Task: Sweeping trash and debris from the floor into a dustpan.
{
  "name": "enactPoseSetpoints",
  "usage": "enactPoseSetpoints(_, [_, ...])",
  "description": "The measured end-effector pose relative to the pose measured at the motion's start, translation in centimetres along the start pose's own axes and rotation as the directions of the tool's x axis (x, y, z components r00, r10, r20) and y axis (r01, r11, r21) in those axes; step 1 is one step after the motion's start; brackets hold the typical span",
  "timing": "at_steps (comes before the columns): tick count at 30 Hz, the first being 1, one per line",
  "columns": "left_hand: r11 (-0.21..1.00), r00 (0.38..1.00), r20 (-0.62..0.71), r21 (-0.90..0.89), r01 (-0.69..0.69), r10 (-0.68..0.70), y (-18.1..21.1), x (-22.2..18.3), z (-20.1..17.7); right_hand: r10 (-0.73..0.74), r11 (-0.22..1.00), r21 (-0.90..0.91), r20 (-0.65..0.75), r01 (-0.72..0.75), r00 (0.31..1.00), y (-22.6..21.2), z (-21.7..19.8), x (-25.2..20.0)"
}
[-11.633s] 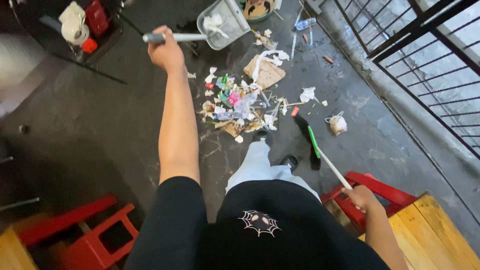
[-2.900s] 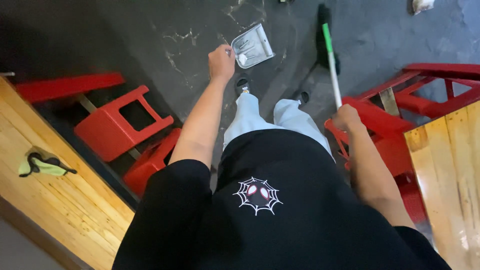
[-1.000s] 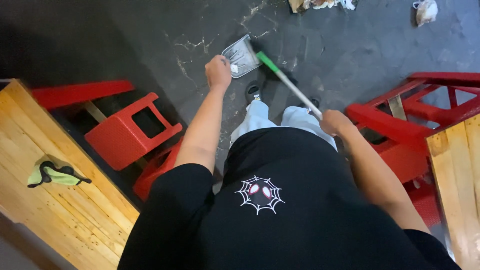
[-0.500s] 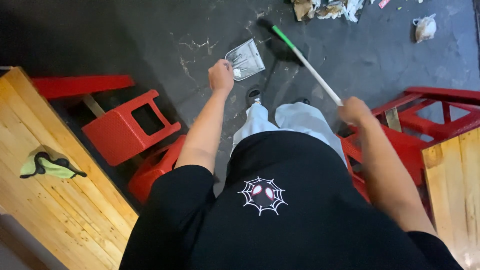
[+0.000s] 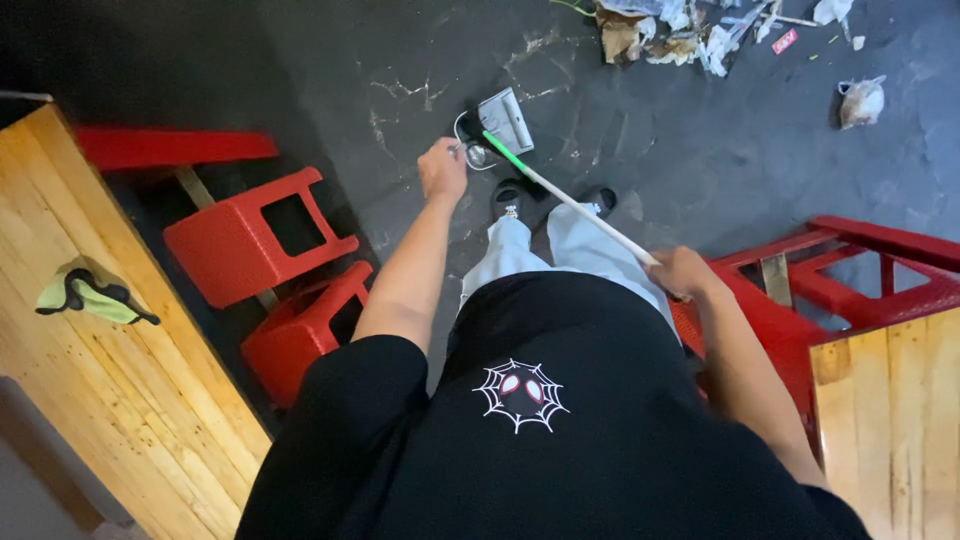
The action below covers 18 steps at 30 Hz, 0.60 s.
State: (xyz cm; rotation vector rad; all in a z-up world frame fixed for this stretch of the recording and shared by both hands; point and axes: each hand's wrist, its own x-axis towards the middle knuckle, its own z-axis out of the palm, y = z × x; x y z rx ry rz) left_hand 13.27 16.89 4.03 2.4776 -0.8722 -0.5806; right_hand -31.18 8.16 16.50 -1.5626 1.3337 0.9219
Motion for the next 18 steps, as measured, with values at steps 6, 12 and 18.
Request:
enactPoseSetpoints(6, [1.000, 0.998, -0.048, 0.000, -0.027, 0.027, 0.3, -0.7, 1.5, 0.036, 0.989, 0.144, -0.112, -0.020, 0.993, 10.9, -2.2, -2.3])
enactPoseSetpoints(12, [0.999, 0.995, -0.096, -0.032, -0.042, 0.039, 6.9, -3.0, 1.2, 0.210, 0.916, 0.377, -0.168, -0.134, 0.963, 21.1, -6.4, -5.7])
enactPoseSetpoints(18, [0.991, 0.987, -0.131, -0.083, -0.109, 0.098, 13.2, -5.2, 4.0, 0.310, 0.939, 0.238, -0.266, -0.250, 0.913, 27.2, -5.8, -1.1])
